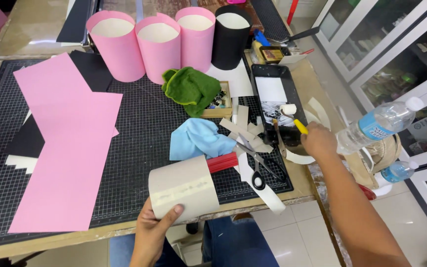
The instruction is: Wrapping a white cylinder with pink paper and smoothing it with a scraper tool
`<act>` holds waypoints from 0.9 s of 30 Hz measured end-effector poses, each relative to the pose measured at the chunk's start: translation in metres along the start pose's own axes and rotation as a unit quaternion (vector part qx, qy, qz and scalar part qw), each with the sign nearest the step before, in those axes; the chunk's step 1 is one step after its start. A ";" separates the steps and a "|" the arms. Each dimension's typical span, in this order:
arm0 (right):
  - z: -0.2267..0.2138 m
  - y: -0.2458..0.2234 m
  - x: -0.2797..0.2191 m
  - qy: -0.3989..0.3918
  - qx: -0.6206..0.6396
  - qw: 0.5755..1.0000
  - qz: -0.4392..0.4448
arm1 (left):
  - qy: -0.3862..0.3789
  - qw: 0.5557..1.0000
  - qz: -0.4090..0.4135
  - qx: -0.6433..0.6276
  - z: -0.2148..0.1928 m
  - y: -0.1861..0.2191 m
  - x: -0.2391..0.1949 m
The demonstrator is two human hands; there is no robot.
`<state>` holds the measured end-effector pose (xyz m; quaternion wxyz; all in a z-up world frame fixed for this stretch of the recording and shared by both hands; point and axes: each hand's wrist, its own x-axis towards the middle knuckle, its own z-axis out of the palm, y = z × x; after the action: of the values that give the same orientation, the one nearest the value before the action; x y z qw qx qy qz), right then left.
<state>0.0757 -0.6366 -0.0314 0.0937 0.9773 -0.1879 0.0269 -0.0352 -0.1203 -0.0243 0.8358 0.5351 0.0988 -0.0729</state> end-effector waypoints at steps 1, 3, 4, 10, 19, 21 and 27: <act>-0.012 -0.005 0.002 -0.056 0.055 0.996 0.043 | -0.004 1.000 -0.015 0.022 0.003 0.005 -0.001; -0.023 -0.013 0.002 -0.113 0.109 0.984 0.087 | -0.009 0.998 -0.033 0.044 0.003 0.004 -0.004; -0.024 -0.016 0.005 -0.107 0.103 0.986 0.080 | -0.010 0.997 -0.030 0.075 0.000 0.000 -0.001; -0.043 -0.015 0.032 -0.127 0.191 0.960 0.160 | -0.010 0.993 -0.025 0.117 -0.012 -0.019 0.007; -0.021 -0.063 0.094 -0.073 0.080 0.990 0.094 | 0.081 0.990 -0.077 0.089 -0.005 -0.020 0.008; 0.000 -0.068 0.108 -0.060 0.042 0.995 0.069 | 0.097 0.989 -0.062 0.092 0.001 -0.023 0.007; -0.039 -0.051 0.117 -0.094 0.088 0.991 0.032 | 0.181 0.970 -0.082 0.140 0.016 -0.018 0.007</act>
<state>0.2028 -0.6252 0.0086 -0.0113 0.9734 -0.2242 -0.0460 -0.0315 -0.1421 -0.0354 0.7123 0.6410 0.2803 -0.0563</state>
